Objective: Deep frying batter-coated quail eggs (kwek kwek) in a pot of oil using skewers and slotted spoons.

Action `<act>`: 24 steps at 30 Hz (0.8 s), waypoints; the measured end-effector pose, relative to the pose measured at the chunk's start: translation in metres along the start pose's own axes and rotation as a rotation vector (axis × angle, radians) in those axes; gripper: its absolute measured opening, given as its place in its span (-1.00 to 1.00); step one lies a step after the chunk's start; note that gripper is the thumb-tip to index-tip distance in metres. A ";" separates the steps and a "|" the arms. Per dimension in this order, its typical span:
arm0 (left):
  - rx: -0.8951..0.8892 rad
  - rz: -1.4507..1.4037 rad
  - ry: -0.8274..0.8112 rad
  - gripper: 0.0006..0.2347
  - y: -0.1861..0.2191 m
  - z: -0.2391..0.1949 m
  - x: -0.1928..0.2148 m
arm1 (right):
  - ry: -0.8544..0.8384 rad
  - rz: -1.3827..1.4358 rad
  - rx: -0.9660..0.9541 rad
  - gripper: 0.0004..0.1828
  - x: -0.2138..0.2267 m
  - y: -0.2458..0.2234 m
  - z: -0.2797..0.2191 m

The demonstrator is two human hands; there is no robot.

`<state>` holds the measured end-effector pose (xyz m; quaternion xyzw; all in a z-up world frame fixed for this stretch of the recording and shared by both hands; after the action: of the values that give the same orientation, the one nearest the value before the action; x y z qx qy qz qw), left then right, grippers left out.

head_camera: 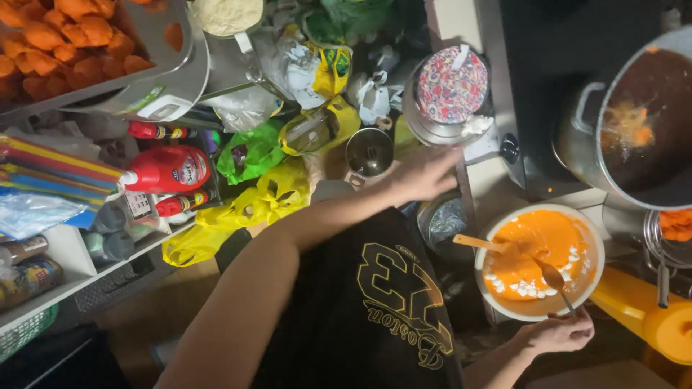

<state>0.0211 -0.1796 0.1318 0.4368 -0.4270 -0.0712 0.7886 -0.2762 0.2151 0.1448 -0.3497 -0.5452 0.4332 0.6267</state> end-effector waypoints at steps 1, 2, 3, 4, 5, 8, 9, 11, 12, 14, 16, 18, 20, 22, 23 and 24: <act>-0.006 0.006 -0.004 -0.43 0.004 -0.003 -0.024 | 0.005 0.007 -0.005 -0.70 0.000 0.000 0.001; -0.006 0.077 -0.121 -0.43 0.008 -0.007 -0.061 | -0.011 0.044 -0.054 -0.70 -0.001 0.004 0.002; -0.007 0.148 -0.238 -0.41 0.011 -0.012 -0.097 | -0.027 0.081 -0.103 -0.70 -0.002 0.009 0.003; -0.010 0.151 -0.243 -0.41 0.006 -0.019 -0.131 | -0.023 0.083 -0.107 -0.70 0.001 0.011 0.005; 0.090 0.065 -0.400 -0.34 -0.010 -0.030 -0.179 | -0.038 0.113 -0.125 -0.72 0.001 0.015 0.007; 0.219 -0.005 -0.618 -0.23 -0.027 -0.052 -0.256 | -0.109 0.163 -0.054 -0.81 0.005 0.037 0.019; 0.250 0.007 -0.675 -0.21 -0.031 -0.057 -0.272 | -0.168 0.181 0.038 -0.81 0.004 0.040 0.023; 0.239 0.104 -0.724 -0.21 -0.025 -0.059 -0.273 | -0.185 0.182 0.014 -0.85 0.007 0.060 0.031; 0.227 0.197 -0.766 -0.20 -0.022 -0.061 -0.275 | -0.203 0.182 -0.005 -0.88 0.008 0.070 0.034; 0.179 0.206 -0.694 -0.36 0.021 -0.045 -0.216 | -0.180 0.209 -0.052 -0.86 0.006 0.083 0.040; 0.104 0.194 -0.643 -0.49 0.053 -0.034 -0.190 | -0.120 0.219 -0.096 -0.82 0.007 0.111 0.049; 0.218 0.187 -0.565 -0.65 0.059 -0.025 -0.201 | -0.184 -0.034 0.135 -0.79 0.011 0.128 0.073; 0.190 0.085 -0.649 -0.66 0.062 -0.036 -0.220 | -0.209 -0.449 0.408 -0.92 0.006 0.109 0.070; 0.166 -0.010 -0.738 -0.57 0.082 -0.043 -0.223 | -0.280 -0.892 0.622 -0.89 -0.005 0.089 0.051; 0.155 0.044 -0.772 -0.54 0.094 -0.042 -0.212 | -0.239 -0.542 0.348 -0.82 0.013 0.086 0.056; 0.151 0.108 -0.784 -0.50 0.100 -0.033 -0.198 | -0.184 -0.166 0.107 -0.72 0.013 0.090 0.063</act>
<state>-0.1047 -0.0023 0.0773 0.4101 -0.7217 -0.1594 0.5344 -0.3522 0.2592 0.0778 -0.2283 -0.6036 0.4388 0.6253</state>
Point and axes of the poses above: each hand's wrist, its own z-axis towards the middle knuckle, its own x-axis out of the back of the hand, y = z × x, the point moved 10 cm from there along z, towards the middle knuckle, and after that the axes turned 5 degrees about -y, right-handed, at the moved point
